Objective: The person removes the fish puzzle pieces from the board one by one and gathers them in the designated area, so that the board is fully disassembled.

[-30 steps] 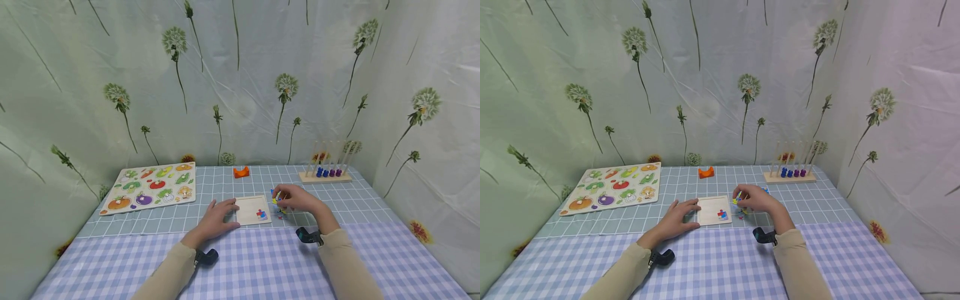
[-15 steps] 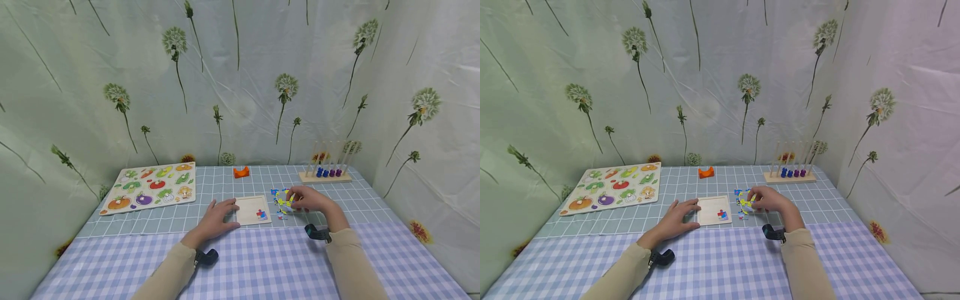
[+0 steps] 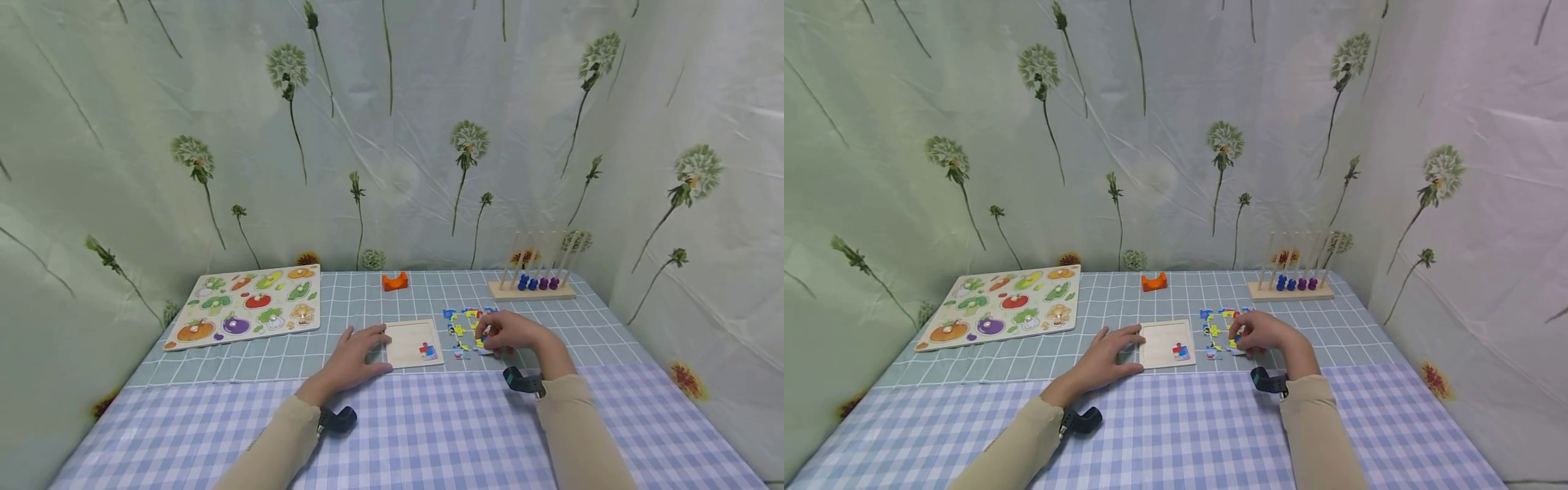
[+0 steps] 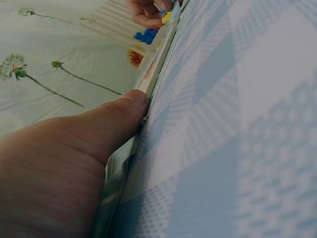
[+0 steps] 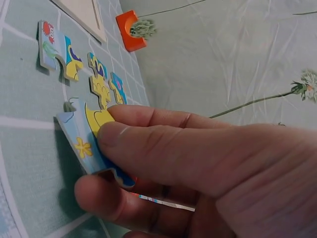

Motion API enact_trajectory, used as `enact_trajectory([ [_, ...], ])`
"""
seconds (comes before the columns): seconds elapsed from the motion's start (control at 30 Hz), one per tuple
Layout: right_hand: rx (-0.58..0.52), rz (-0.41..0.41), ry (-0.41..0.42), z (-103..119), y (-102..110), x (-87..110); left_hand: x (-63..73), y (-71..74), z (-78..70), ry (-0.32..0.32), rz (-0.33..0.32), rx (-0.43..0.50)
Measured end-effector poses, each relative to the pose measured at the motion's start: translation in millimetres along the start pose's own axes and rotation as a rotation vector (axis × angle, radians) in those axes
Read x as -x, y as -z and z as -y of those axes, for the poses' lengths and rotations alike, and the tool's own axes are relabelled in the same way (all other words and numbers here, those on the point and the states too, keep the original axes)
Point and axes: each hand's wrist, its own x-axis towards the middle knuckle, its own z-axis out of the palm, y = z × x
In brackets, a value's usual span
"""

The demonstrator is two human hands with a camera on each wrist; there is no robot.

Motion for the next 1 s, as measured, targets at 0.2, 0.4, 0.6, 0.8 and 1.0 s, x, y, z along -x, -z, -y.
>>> enact_trajectory([
  [0.2, 0.009, -0.002, -0.047, -4.4, -1.9, -0.4, -0.9, 0.5, -1.6, -0.006, 0.005, -0.001],
  [0.4, 0.034, -0.002, -0.060, -3.2, -2.2, -1.1, -0.7, 0.9, -2.3, 0.005, 0.006, -0.010],
  [0.6, 0.088, -0.004, -0.054, 0.3, -2.0, 0.0, -0.6, 0.7, -1.2, 0.006, 0.006, -0.010],
  [0.8, 0.136, -0.033, -0.050, 1.4, -2.8, -2.1, 0.0, 0.4, -0.9, 0.006, 0.005, -0.004],
  [1.0, 0.090, -0.072, -0.004, -1.4, -3.2, -4.3, -0.3, 0.4, -1.0, 0.001, 0.001, -0.006],
])
